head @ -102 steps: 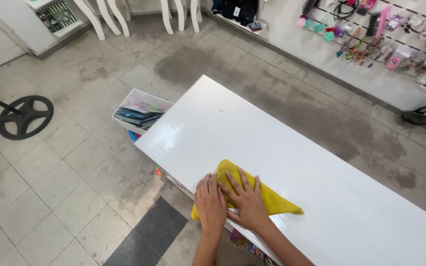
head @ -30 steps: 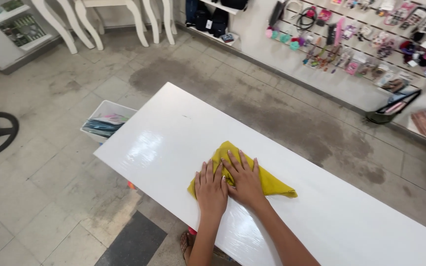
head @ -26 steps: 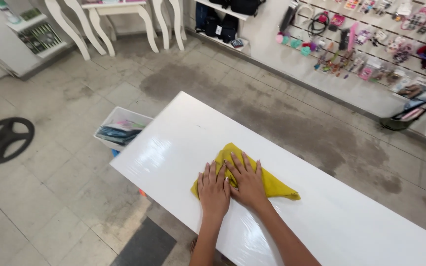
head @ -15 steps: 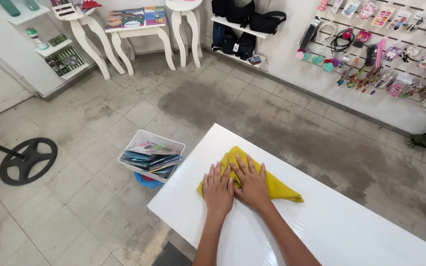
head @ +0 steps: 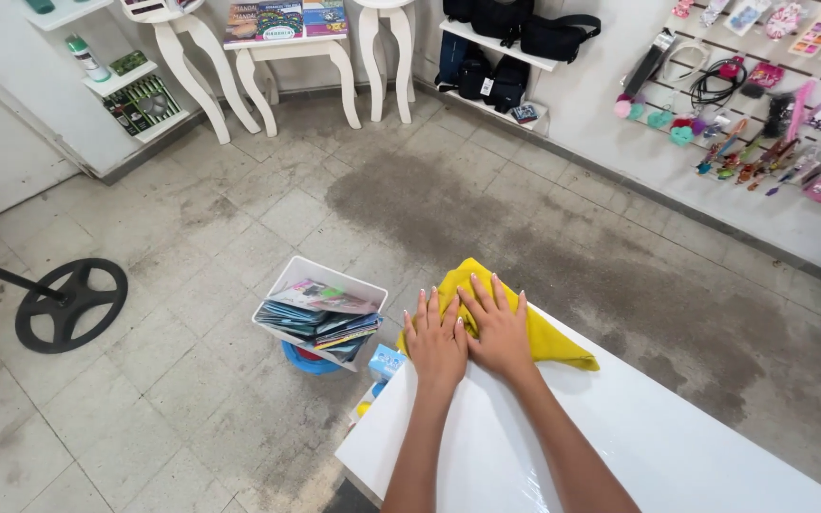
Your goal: Wiping down a white checkout counter with a yellow cleaning cloth in a gift shop.
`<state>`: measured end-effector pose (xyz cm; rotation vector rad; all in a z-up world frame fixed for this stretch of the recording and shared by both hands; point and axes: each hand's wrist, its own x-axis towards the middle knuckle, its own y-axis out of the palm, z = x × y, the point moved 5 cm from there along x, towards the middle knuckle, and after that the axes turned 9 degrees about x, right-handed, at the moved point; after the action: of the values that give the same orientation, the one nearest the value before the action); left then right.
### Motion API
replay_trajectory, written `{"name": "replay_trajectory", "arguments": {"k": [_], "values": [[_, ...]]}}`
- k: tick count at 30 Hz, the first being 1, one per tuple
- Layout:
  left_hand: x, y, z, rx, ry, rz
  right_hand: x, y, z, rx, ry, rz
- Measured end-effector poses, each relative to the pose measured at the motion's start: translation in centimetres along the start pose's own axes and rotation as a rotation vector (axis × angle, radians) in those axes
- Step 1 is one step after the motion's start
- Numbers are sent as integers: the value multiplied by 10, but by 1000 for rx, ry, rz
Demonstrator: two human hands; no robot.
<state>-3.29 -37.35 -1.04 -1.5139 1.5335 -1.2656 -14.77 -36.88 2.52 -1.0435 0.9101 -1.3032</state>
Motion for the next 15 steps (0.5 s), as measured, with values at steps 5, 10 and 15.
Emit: {"name": "replay_trajectory", "arguments": {"k": [5, 10, 15], "values": [[22, 6, 5, -27, -24, 58, 23, 0, -2, 5, 11, 6], [15, 0, 4, -35, -24, 69, 17, -4, 3, 22, 12, -1], [-7, 0, -1, 2, -59, 65, -6, -5, 4, 21, -20, 13]]}}
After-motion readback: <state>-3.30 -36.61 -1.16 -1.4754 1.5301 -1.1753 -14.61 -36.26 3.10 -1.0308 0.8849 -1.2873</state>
